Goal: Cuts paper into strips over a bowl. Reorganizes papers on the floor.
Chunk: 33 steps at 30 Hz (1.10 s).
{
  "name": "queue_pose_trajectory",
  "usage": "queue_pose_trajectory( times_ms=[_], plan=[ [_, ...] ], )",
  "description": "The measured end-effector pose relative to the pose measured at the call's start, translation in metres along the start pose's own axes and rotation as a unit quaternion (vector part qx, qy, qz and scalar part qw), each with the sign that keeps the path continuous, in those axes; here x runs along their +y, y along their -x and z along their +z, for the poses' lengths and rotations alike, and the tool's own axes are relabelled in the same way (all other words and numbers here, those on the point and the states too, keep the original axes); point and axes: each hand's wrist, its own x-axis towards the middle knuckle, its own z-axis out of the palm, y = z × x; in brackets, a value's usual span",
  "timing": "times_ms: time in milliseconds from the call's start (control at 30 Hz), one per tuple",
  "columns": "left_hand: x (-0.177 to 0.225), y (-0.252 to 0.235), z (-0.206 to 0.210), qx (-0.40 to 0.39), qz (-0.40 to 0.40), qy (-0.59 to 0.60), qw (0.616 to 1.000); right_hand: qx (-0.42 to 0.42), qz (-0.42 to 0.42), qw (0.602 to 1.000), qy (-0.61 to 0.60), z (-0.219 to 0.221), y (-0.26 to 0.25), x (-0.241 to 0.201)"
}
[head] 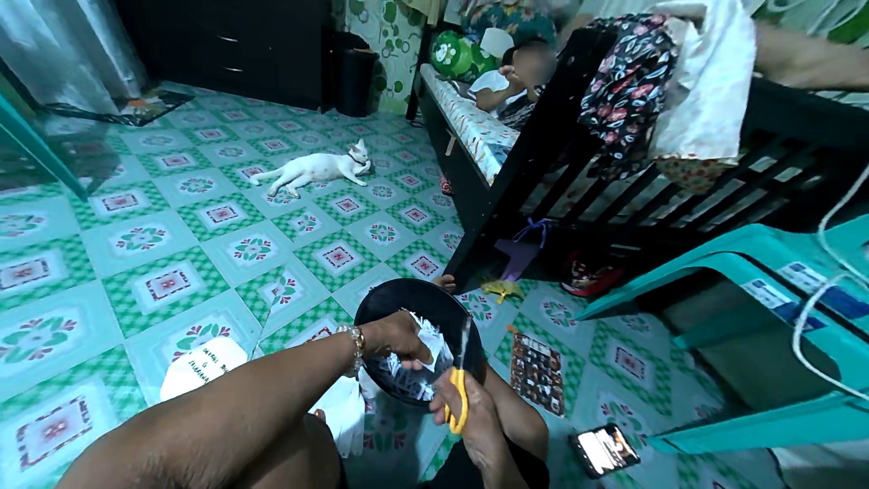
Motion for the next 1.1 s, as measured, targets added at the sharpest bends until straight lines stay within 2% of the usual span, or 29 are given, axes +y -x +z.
queue_pose_trajectory(
  times_ms=[133, 200, 333, 467, 600, 700, 833, 900, 1000, 1100],
  plan=[
    [0.000, 0.002, 0.003, -0.017, 0.004, -0.067, 0.998, 0.045, -0.137, 0.989, 0.044, -0.003, -0.012, 0.003],
    [0.001, 0.003, 0.004, -0.025, 0.013, -0.096, 0.995, 0.050, -0.167, 0.982, 0.069, -0.002, -0.018, -0.001],
    [0.006, 0.007, 0.005, -0.034, 0.034, -0.159, 0.986, 0.059, -0.157, 0.983, 0.073, 0.005, -0.024, -0.005],
    [0.008, 0.012, -0.001, -0.009, 0.071, -0.212, 0.975, 0.075, -0.132, 0.988, 0.041, 0.011, -0.024, -0.008],
    [0.004, 0.011, -0.003, 0.033, 0.125, -0.135, 0.982, 0.110, -0.117, 0.987, -0.022, 0.018, -0.025, -0.018],
    [-0.002, 0.009, 0.000, 0.046, 0.155, 0.037, 0.986, 0.143, -0.116, 0.977, -0.110, 0.025, -0.031, -0.027],
    [-0.002, 0.010, 0.004, 0.044, 0.120, 0.225, 0.966, 0.176, -0.117, 0.961, -0.181, 0.037, -0.033, -0.039],
    [-0.002, 0.011, 0.005, 0.055, 0.117, 0.238, 0.963, 0.179, -0.105, 0.959, -0.195, 0.040, -0.034, -0.041],
    [0.000, 0.013, 0.001, 0.080, 0.117, 0.157, 0.977, 0.149, -0.079, 0.970, -0.177, 0.037, -0.036, -0.040],
    [-0.001, 0.015, -0.004, 0.087, 0.117, 0.097, 0.985, 0.141, -0.088, 0.976, -0.141, 0.030, -0.038, -0.034]
  ],
)
